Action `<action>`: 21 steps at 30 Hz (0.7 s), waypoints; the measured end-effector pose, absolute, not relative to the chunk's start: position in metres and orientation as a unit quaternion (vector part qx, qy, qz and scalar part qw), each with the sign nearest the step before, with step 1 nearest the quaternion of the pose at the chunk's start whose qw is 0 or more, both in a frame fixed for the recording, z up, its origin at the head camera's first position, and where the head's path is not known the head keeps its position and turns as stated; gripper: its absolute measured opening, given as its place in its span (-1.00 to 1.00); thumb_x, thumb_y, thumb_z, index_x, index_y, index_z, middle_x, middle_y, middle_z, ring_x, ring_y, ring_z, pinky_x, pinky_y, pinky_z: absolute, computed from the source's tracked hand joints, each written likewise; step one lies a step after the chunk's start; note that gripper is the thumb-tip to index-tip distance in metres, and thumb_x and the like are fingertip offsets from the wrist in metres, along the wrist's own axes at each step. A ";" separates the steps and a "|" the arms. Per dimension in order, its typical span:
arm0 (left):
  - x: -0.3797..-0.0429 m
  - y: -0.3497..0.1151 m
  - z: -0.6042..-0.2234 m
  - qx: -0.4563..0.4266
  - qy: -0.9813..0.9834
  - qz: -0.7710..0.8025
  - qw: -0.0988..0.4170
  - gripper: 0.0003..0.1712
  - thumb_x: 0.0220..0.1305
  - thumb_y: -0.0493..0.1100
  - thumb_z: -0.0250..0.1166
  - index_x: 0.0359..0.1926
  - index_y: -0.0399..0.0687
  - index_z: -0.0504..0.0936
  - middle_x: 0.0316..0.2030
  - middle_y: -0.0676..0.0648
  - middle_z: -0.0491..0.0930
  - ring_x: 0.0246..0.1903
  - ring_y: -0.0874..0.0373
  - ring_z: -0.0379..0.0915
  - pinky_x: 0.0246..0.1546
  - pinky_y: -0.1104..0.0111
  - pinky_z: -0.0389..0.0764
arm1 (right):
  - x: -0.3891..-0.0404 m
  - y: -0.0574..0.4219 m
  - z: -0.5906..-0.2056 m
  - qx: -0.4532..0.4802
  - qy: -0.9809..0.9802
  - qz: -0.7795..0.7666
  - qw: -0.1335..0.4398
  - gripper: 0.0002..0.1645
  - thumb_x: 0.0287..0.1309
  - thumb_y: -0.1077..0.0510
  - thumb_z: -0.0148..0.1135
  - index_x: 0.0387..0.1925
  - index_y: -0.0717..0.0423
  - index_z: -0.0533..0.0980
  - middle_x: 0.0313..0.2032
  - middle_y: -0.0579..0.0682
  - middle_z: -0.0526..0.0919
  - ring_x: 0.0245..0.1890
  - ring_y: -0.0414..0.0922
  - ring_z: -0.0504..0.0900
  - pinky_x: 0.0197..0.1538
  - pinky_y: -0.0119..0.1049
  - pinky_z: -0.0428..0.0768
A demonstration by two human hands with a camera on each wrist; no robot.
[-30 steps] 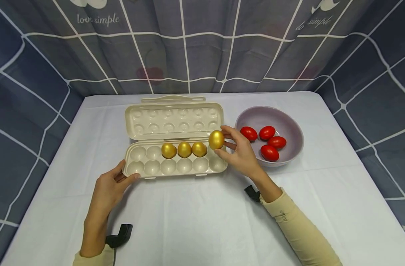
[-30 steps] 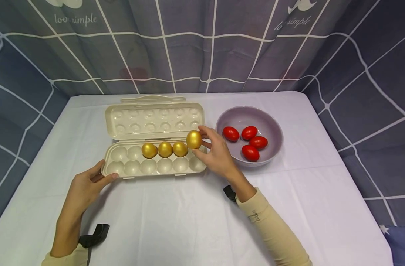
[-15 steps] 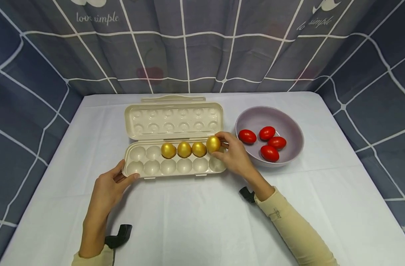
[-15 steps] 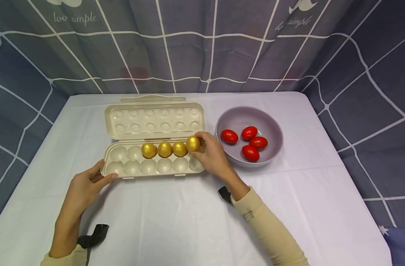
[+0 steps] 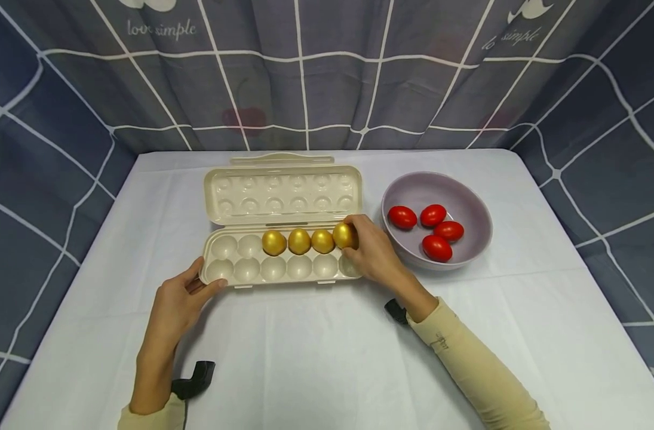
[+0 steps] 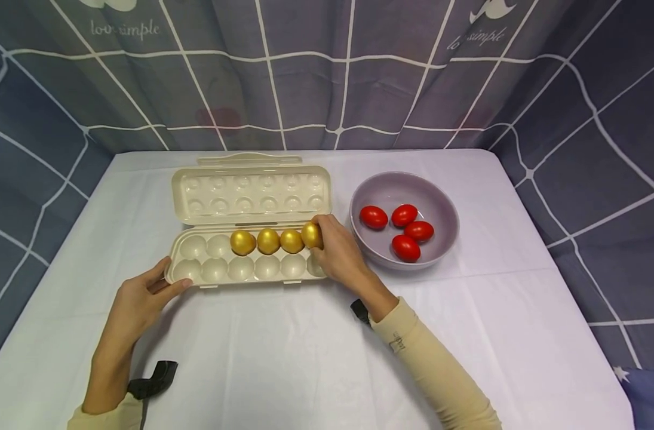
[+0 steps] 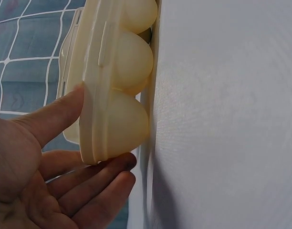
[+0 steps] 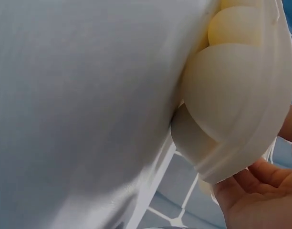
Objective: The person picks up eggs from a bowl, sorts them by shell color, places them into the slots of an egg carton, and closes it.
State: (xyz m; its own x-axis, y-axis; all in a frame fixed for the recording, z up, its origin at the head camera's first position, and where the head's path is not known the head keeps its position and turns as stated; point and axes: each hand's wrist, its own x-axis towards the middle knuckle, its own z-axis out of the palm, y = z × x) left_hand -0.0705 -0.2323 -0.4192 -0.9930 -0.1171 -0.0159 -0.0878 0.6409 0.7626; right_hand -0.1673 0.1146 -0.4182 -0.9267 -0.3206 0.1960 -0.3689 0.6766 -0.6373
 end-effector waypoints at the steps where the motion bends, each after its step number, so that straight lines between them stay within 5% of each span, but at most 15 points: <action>1: -0.071 -0.232 -0.419 0.056 -0.906 -0.419 0.019 -0.08 0.24 -0.01 0.43 0.38 -0.49 0.22 0.13 -0.46 0.47 0.02 -0.19 0.57 -0.32 0.78 0.43 | -0.167 0.114 -0.418 0.188 -0.915 0.354 0.037 -0.43 -0.05 0.36 0.44 0.07 0.28 0.47 -0.01 0.14 0.58 -0.04 0.04 0.53 0.09 -0.10 0.48; 21: -0.070 -0.232 -0.421 0.057 -0.906 -0.419 0.020 -0.08 0.23 -0.02 0.44 0.38 -0.48 0.22 0.13 -0.46 0.47 0.01 -0.19 0.57 -0.32 0.77 0.44 | -0.165 0.117 -0.417 0.160 -0.900 0.403 0.039 -0.52 0.05 0.23 0.47 0.05 0.23 0.59 -0.04 0.11 0.68 -0.02 0.02 0.60 0.13 -0.09 0.47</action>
